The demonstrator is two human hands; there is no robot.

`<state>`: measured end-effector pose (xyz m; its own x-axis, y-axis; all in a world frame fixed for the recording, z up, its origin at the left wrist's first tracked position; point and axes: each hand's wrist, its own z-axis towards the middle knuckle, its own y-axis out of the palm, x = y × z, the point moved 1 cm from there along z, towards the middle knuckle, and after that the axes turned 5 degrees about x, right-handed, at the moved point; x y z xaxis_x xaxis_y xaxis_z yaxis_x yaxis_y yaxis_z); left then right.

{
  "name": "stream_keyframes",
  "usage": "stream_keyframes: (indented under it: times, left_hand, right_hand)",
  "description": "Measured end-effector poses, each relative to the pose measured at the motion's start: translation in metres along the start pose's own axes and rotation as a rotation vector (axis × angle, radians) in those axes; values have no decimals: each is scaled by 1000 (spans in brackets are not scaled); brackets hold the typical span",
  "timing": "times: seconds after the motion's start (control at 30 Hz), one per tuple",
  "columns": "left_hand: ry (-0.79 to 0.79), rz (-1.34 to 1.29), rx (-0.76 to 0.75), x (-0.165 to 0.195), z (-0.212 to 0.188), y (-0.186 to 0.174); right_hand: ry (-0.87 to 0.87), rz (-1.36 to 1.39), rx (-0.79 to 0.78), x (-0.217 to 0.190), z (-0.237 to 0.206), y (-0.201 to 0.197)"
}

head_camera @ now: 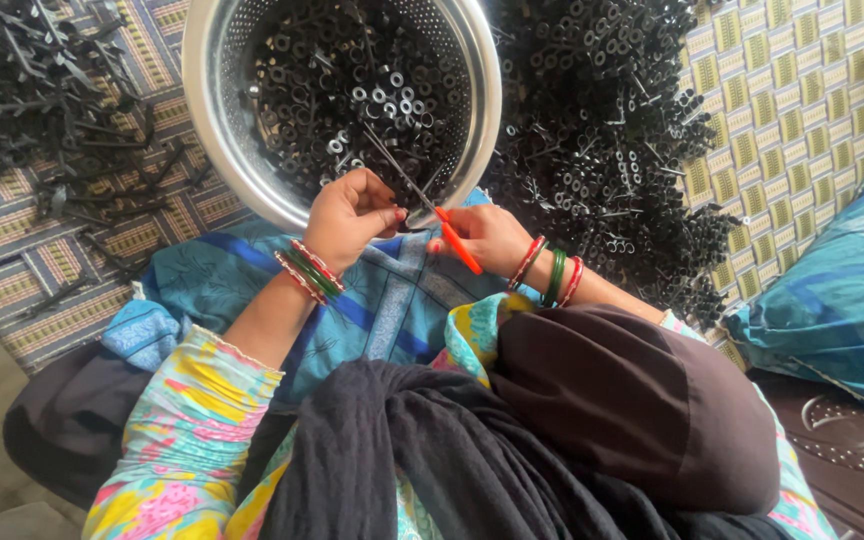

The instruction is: The person uses red-handled scissors to cut small black metal rings from a perforated metal bowl. The person picks up each ring, cuts it, and drops it back into the bowl, repeating this process continuously.

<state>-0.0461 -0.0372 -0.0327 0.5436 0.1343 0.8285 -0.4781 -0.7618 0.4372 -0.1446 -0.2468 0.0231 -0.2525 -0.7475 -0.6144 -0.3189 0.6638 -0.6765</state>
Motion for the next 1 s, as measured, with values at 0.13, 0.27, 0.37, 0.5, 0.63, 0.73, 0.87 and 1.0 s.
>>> stream_keyframes:
  times: [0.13,0.27,0.37,0.5,0.63,0.73,0.87,1.0]
  left_hand:
    - [120,166,56,25,-2,-24]
    - [235,-131,344,72,-14,-84]
    - [300,-725,476,96,-17,-107]
    - [324,-581,512,101,-10,-82]
    - [601,504,381,115,37,-29]
    - [818,1111,486,141,75,1]
    - [433,1503,492,157,105,30]
    - [355,1533,408,153,116,45]
  right_hand:
    - [255,282,19,3,-3,3]
    - [251,448,8,5,-3,3]
    - [192,500,-9,7,-5,0]
    - [164,620,-17,8,-4,-6]
    - [189,653,10,7,-5,-9]
    - [179,634,17,5,-6,-12]
    - [162,648,29,5,-9,-15]
    - [178,698,55,9,-10,-17]
